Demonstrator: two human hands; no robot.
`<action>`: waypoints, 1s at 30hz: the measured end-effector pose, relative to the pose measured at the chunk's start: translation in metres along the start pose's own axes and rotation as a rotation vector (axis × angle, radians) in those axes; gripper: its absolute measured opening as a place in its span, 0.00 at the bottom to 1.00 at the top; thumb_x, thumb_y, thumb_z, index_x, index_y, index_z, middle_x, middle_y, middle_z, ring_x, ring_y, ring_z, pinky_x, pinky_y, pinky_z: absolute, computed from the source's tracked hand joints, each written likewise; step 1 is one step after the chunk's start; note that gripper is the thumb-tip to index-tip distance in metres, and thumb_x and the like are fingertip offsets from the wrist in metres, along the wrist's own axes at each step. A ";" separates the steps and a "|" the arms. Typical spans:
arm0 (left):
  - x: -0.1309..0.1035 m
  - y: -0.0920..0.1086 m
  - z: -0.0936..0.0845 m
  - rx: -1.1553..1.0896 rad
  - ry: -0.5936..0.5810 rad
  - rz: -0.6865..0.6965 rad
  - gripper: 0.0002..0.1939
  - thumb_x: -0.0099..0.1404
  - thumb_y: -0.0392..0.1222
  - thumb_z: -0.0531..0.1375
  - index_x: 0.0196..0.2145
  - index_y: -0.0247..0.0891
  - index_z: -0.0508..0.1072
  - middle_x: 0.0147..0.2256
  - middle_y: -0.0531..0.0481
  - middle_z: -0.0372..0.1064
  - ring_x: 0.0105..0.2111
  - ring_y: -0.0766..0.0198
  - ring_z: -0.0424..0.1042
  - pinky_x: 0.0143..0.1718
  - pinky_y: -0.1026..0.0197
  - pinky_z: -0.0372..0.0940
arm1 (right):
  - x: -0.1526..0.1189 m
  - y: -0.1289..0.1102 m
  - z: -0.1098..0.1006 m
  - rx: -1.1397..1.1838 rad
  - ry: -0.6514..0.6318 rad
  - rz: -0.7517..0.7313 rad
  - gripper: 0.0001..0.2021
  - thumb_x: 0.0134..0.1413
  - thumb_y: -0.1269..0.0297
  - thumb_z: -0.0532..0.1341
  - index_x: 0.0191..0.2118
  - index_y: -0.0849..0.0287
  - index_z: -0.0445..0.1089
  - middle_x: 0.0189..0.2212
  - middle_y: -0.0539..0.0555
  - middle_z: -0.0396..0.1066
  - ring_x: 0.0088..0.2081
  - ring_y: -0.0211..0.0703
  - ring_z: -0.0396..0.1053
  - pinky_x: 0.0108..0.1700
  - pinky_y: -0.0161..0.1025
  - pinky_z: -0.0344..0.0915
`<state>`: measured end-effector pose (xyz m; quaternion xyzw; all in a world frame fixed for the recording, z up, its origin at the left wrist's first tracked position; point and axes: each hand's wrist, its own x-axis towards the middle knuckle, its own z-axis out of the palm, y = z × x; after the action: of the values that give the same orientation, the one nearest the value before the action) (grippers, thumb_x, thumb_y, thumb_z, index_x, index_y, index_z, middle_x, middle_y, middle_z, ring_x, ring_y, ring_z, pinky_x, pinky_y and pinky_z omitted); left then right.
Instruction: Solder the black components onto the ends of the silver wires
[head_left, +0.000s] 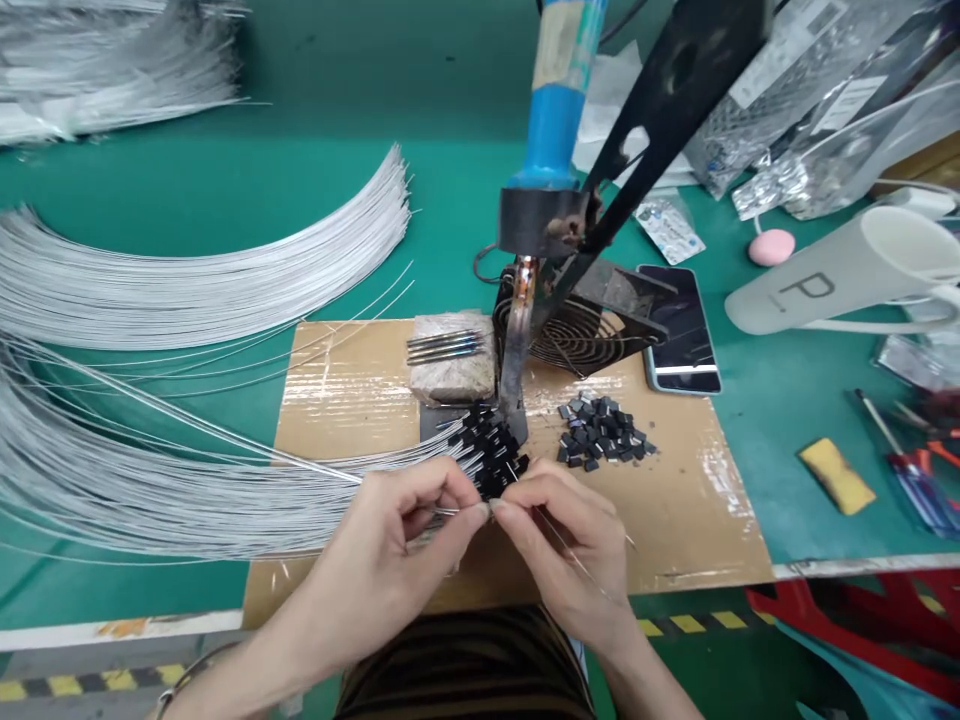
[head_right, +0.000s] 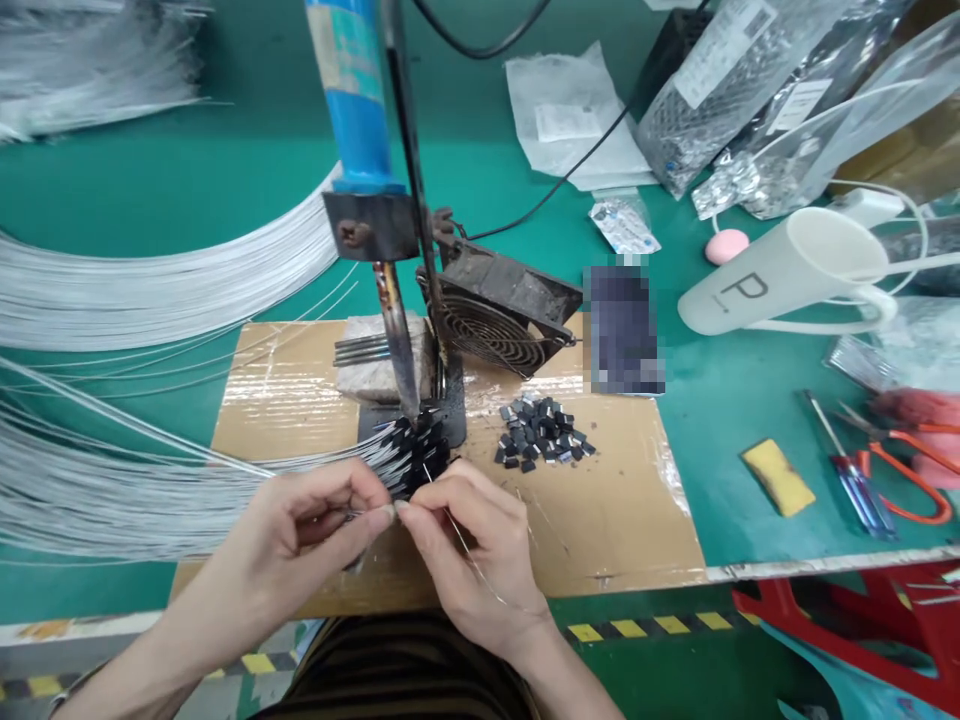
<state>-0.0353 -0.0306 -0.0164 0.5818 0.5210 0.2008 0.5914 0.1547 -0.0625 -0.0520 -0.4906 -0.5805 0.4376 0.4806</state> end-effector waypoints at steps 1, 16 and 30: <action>0.002 0.000 0.000 -0.033 0.015 -0.004 0.14 0.72 0.54 0.61 0.30 0.46 0.74 0.24 0.54 0.64 0.24 0.62 0.60 0.24 0.61 0.56 | 0.000 0.001 0.001 0.004 0.023 0.011 0.07 0.67 0.70 0.65 0.34 0.57 0.75 0.27 0.48 0.67 0.28 0.37 0.65 0.29 0.36 0.61; 0.004 0.003 0.000 -0.103 0.144 -0.055 0.10 0.69 0.48 0.66 0.32 0.41 0.79 0.24 0.52 0.73 0.23 0.67 0.63 0.24 0.65 0.57 | -0.005 -0.005 0.010 0.410 0.109 0.307 0.12 0.73 0.62 0.62 0.45 0.53 0.85 0.30 0.50 0.73 0.21 0.31 0.73 0.23 0.28 0.73; -0.005 -0.001 0.007 -0.032 0.199 -0.033 0.13 0.72 0.50 0.64 0.34 0.39 0.79 0.27 0.50 0.74 0.26 0.63 0.71 0.27 0.65 0.64 | -0.006 -0.003 0.017 0.755 0.084 0.537 0.04 0.63 0.62 0.71 0.41 0.54 0.85 0.26 0.49 0.78 0.20 0.31 0.74 0.22 0.25 0.74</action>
<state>-0.0319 -0.0387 -0.0172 0.5407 0.5833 0.2560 0.5494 0.1374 -0.0692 -0.0520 -0.4314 -0.2130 0.7071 0.5183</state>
